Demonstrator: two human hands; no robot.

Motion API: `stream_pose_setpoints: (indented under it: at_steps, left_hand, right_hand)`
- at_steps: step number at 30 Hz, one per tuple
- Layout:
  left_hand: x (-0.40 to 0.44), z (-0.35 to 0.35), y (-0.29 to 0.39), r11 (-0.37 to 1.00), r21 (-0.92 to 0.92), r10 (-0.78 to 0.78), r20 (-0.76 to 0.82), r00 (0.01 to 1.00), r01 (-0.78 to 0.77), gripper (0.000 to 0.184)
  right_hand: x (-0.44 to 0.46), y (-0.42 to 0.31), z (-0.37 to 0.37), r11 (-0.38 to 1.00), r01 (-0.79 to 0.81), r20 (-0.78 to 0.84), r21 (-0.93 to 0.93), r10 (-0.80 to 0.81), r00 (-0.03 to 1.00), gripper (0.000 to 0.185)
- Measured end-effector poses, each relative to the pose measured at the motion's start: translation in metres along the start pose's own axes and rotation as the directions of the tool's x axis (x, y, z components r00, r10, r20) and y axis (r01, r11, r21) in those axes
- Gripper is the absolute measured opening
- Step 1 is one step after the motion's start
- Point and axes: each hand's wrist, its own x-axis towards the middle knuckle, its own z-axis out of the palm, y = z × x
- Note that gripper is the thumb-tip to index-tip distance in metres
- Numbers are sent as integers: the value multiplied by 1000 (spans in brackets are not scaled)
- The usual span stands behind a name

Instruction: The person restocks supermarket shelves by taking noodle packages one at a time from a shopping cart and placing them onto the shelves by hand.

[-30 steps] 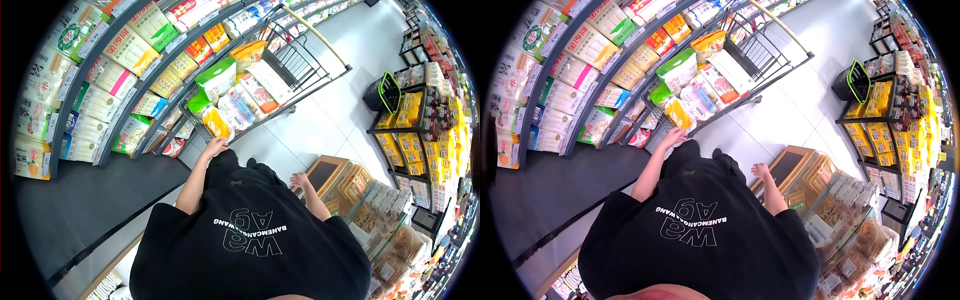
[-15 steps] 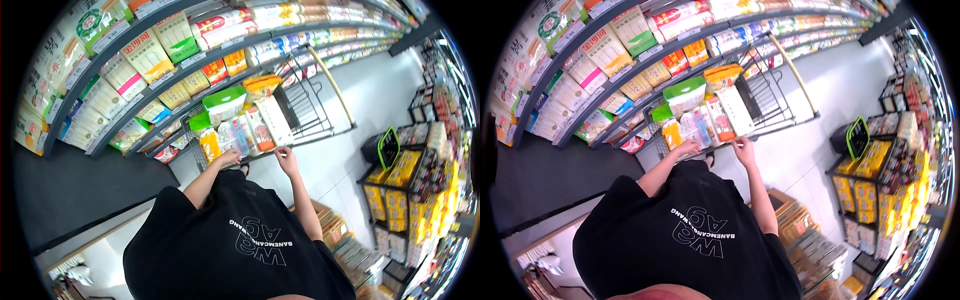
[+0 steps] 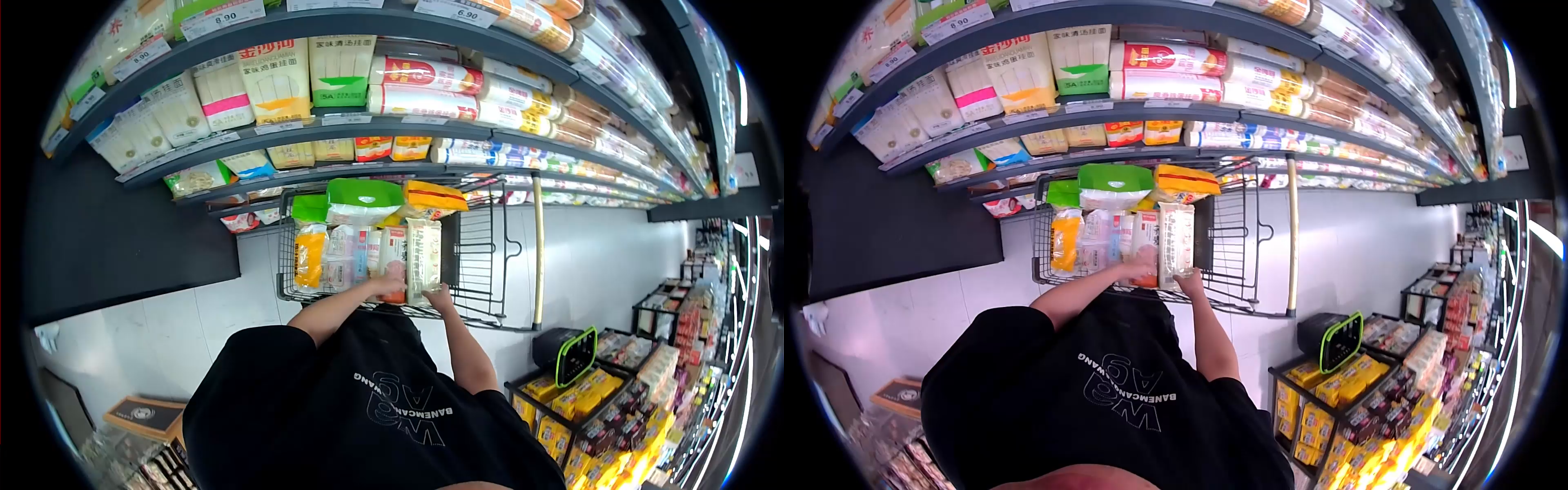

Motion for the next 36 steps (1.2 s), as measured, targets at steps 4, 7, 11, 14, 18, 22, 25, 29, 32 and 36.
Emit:
stream_pose_setpoints:
  at_steps: [4,7,11,14,18,22,25,29,32,36]
  left_hand:
    - [-21,10,5,992,-123,-36,3,999,36,59]
    - [-24,2,-12,936,-268,-235,-3,972,226,62]
    - [-30,3,5,933,-268,-269,-79,960,239,64]
    - [14,6,-10,993,-98,-78,-118,990,67,64]
    - [23,26,43,983,39,-146,-414,898,178,94]
    - [42,38,59,980,-70,-184,-669,721,185,96]
    - [16,45,71,892,-431,-147,-564,813,-138,62]
    - [-48,51,108,680,-705,-180,-426,887,-201,60]
    - [-61,43,97,639,-683,1,-460,888,-354,49]
    - [-114,54,144,391,-854,-11,-378,926,-344,56]
  right_hand:
    - [17,15,4,997,-16,32,-71,19,999,76]
    - [19,10,-8,981,-85,45,-177,94,995,76]
    - [30,18,-8,984,-97,357,149,38,934,58]
    - [8,-24,-23,975,-120,424,185,31,905,52]
    - [-1,-36,-13,953,197,273,229,-258,927,45]
    - [-58,-113,-56,939,331,267,-94,-297,917,50]
    - [-72,-128,-71,891,417,301,-180,-354,885,50]
    - [-91,-140,-92,837,546,437,-42,-476,763,42]
    - [-78,-125,-89,655,735,138,175,-755,641,43]
    - [-65,-151,-110,597,757,-137,265,-754,643,62]
